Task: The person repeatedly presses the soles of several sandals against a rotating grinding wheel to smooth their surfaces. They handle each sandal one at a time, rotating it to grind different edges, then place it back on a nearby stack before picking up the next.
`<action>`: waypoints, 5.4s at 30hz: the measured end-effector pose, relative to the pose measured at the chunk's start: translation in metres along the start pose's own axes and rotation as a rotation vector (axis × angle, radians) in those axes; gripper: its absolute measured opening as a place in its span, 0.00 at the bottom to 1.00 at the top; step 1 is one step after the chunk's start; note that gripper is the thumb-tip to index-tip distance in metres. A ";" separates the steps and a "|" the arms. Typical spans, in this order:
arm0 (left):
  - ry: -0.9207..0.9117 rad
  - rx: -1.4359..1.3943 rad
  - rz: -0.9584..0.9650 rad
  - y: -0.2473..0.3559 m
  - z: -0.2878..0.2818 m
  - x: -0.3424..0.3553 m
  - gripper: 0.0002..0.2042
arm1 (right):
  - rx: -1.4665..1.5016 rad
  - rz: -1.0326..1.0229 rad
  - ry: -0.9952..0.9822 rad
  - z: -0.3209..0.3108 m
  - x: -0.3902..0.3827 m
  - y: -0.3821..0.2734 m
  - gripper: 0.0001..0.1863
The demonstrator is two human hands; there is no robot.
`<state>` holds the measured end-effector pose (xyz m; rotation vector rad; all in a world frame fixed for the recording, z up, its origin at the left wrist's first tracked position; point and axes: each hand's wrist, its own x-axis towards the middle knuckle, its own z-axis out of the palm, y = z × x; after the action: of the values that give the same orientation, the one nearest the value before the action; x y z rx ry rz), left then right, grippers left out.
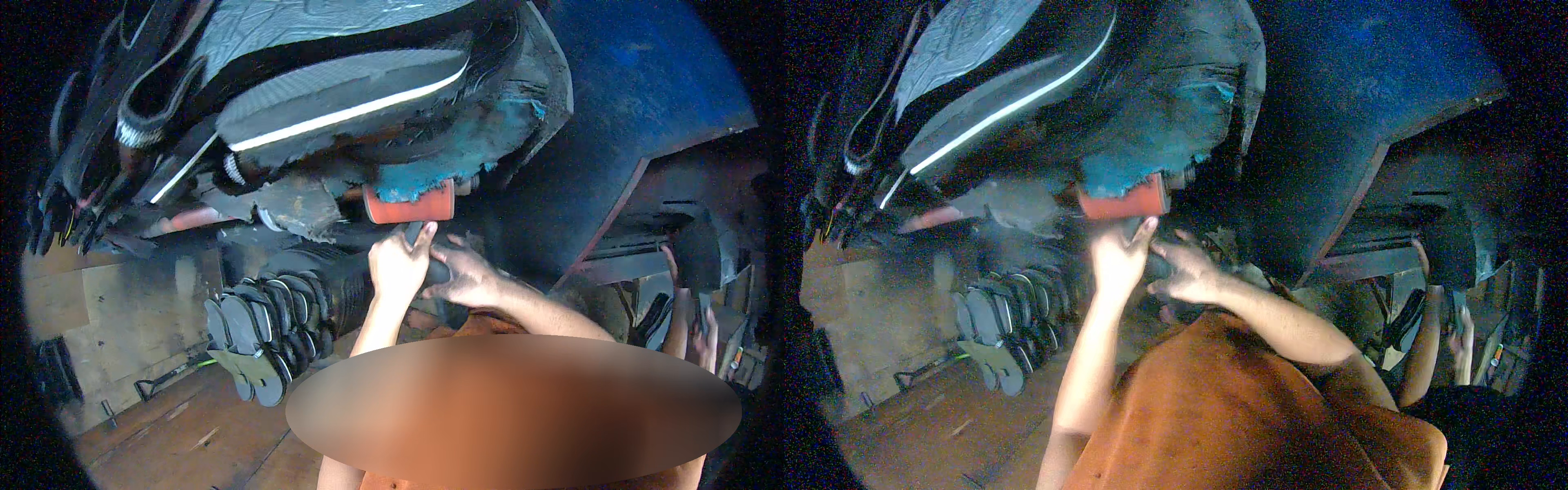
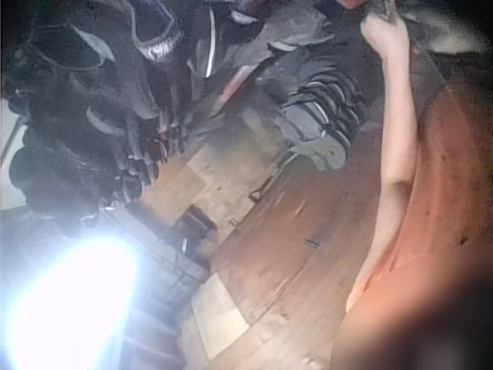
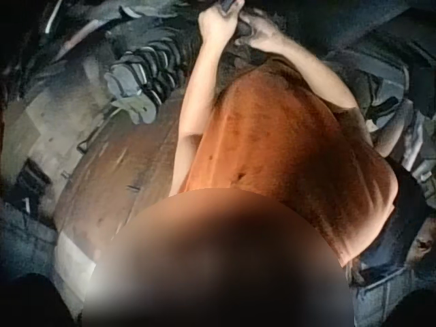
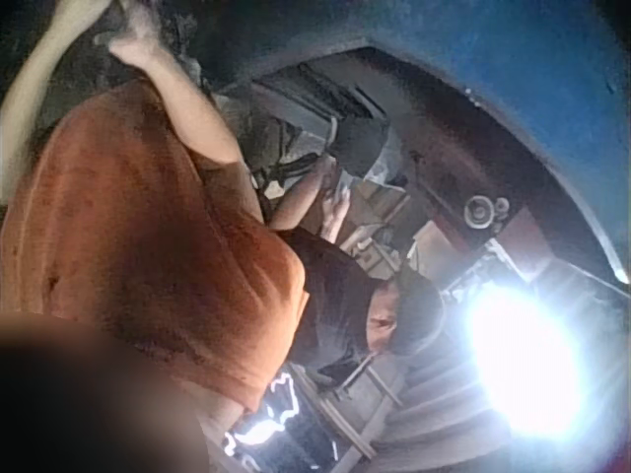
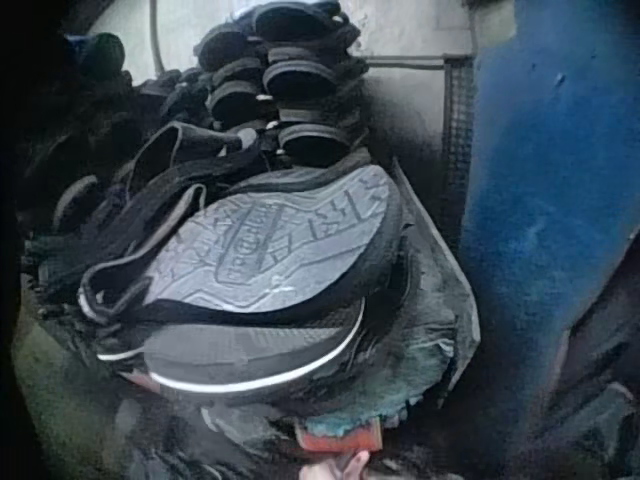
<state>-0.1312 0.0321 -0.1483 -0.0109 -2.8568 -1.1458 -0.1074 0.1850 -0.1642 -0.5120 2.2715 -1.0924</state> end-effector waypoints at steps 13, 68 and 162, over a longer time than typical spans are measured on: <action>-0.005 -0.309 -0.042 0.017 -0.043 -0.043 0.16 | -0.454 -0.135 0.426 0.050 -0.023 -0.017 0.46; -0.109 -1.177 0.168 0.067 -0.234 -0.138 0.36 | 0.342 -0.749 0.630 -0.192 -0.109 -0.262 0.27; 0.362 -1.426 -0.988 -0.221 -0.194 -0.321 0.31 | -0.233 -0.275 0.260 0.039 -0.081 -0.126 0.25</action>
<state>0.1935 -0.2563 -0.1812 1.3710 -1.1011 -2.5939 -0.0080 0.1319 -0.0573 -0.8396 2.6335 -1.0798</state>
